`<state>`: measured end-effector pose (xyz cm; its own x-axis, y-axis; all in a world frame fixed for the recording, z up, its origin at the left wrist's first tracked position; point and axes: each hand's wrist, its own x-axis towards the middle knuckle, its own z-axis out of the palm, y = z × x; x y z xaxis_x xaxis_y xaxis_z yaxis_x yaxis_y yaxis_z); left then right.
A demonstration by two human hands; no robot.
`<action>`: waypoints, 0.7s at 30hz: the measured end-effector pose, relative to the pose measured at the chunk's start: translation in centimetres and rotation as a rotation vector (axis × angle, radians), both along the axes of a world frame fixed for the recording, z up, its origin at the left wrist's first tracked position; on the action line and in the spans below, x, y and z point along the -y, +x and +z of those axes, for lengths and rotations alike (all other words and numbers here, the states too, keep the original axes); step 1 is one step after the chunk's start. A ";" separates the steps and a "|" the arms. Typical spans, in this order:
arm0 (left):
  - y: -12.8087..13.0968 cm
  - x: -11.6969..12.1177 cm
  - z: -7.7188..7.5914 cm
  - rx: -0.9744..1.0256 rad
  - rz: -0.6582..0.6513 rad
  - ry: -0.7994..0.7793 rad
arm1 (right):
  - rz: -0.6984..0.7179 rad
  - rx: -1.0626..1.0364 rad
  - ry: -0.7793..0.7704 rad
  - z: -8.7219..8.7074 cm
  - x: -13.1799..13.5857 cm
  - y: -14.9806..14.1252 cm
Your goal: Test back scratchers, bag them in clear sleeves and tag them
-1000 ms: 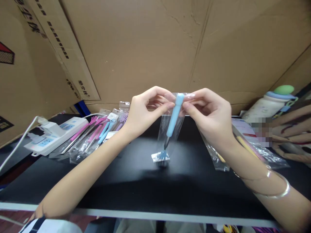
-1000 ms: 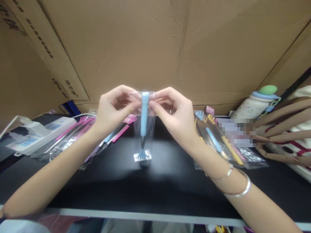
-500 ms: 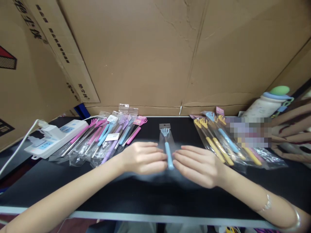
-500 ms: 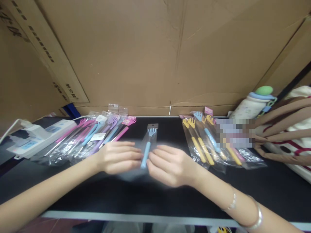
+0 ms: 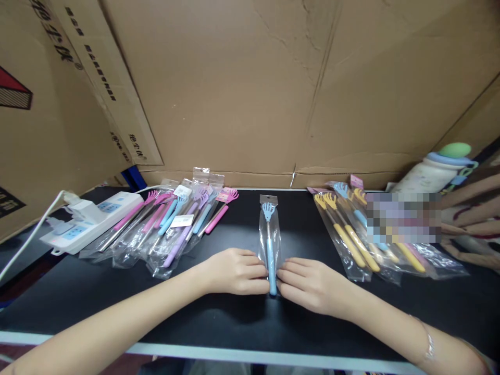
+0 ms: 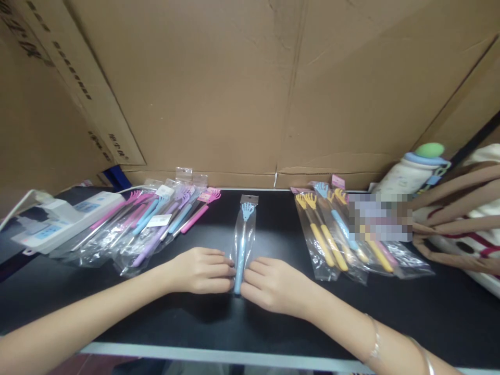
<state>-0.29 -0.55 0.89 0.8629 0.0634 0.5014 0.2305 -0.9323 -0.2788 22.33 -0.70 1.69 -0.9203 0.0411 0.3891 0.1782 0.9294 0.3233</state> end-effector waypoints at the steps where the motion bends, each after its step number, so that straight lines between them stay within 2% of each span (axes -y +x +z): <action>1: -0.1 0.1 0.0 -0.004 0.008 -0.030 | -0.014 0.005 -0.016 0.0 0.1 0.1; 8: -0.8 0.4 0.4 -0.047 0.045 -0.094 | -0.044 -0.011 -0.177 0.0 0.1 0.8; 16: -0.9 0.6 0.5 -0.052 0.074 -0.317 | -0.075 -0.009 -0.433 0.6 0.1 1.3; 21: -0.9 0.5 0.2 -0.010 0.068 -0.409 | -0.082 0.007 -0.652 1.3 -0.1 1.5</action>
<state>-1.18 -1.05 1.05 0.8545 0.3127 0.4149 0.2943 -0.9494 0.1095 23.82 -0.62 3.01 -0.9064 0.3368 0.2551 0.2569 0.9187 -0.3001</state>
